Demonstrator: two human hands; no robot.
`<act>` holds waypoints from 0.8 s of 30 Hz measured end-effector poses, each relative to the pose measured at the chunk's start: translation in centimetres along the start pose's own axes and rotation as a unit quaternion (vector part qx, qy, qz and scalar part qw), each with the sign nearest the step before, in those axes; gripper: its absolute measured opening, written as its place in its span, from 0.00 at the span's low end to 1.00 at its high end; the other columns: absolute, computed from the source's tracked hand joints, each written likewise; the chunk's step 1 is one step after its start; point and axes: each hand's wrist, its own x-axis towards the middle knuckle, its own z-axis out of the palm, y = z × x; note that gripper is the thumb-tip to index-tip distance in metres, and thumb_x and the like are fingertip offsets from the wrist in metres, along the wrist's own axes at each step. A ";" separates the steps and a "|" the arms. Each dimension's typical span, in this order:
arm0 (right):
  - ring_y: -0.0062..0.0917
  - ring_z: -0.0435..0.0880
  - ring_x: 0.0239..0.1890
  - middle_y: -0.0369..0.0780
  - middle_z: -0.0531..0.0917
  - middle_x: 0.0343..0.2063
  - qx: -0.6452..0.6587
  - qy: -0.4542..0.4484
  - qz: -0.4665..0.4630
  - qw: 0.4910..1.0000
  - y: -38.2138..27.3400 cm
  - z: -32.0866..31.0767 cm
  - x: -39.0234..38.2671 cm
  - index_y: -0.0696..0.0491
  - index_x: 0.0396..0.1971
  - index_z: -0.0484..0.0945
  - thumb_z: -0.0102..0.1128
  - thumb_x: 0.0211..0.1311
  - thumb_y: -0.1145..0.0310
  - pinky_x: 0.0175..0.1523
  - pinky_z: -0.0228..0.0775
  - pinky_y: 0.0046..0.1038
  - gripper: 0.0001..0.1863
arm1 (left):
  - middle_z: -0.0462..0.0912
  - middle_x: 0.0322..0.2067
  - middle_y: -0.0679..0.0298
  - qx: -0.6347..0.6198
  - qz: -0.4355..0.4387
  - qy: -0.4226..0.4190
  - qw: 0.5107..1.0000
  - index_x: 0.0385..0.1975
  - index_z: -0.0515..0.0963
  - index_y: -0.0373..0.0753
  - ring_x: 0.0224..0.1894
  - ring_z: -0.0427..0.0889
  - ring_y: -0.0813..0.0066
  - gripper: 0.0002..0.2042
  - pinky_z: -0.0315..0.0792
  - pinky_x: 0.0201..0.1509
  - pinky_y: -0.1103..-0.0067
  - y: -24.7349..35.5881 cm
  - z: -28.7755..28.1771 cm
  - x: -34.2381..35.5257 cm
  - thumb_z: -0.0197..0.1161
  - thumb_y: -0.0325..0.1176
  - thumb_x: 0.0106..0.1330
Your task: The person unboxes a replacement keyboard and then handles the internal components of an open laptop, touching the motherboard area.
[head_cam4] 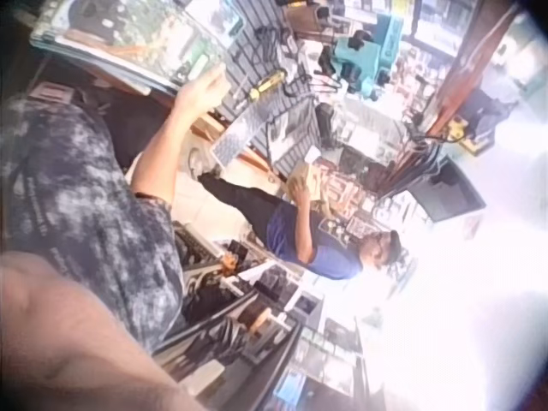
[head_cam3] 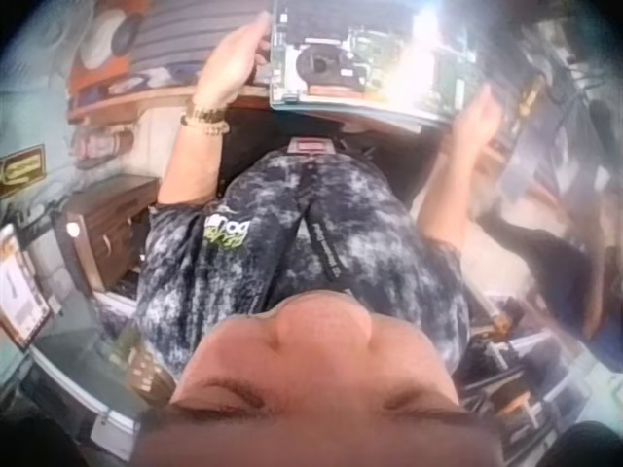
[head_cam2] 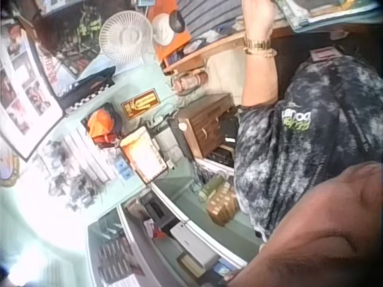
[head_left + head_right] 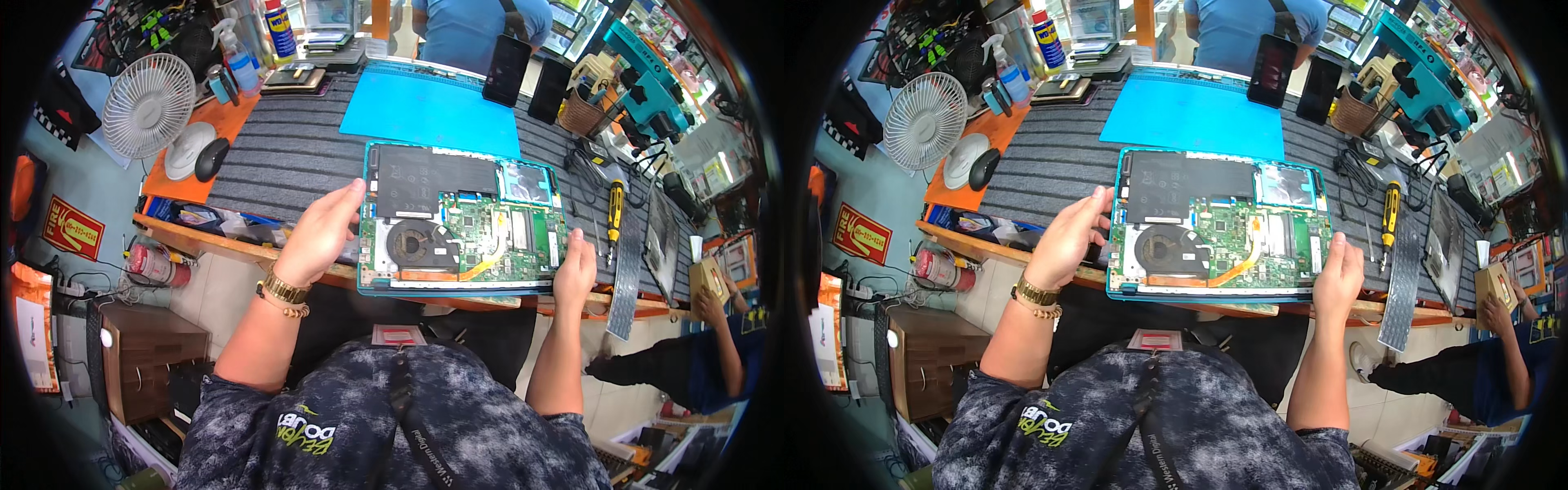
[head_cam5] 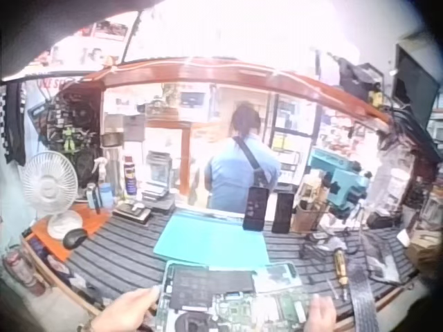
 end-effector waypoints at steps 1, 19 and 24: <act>0.36 0.81 0.44 0.47 0.85 0.38 0.011 0.011 0.001 1.000 -0.3 0.3 -0.3 0.66 0.45 0.89 0.57 0.93 0.54 0.56 0.73 0.39 0.27 | 0.86 0.62 0.65 -0.020 0.020 -0.002 1.000 0.81 0.74 0.30 0.53 0.78 0.80 0.37 0.74 0.57 0.78 0.1 0.1 -0.1 0.53 0.60 0.92; 0.13 0.78 0.40 0.33 0.88 0.41 0.350 0.108 0.008 0.931 -0.5 6.5 5.7 0.62 0.53 0.88 0.49 0.96 0.52 0.50 0.69 0.21 0.27 | 0.77 0.78 0.52 -0.203 0.314 0.102 0.922 0.82 0.69 0.24 0.80 0.74 0.68 0.32 0.62 0.86 0.71 0.8 2.3 8.2 0.48 0.49 0.96; 0.16 0.82 0.44 0.35 0.88 0.44 0.435 0.074 0.004 0.897 0.1 6.0 5.8 0.60 0.54 0.85 0.50 0.96 0.55 0.53 0.75 0.24 0.23 | 0.77 0.77 0.51 -0.153 0.409 0.129 0.890 0.82 0.70 0.25 0.80 0.74 0.64 0.31 0.62 0.86 0.69 0.4 2.8 8.3 0.43 0.48 0.97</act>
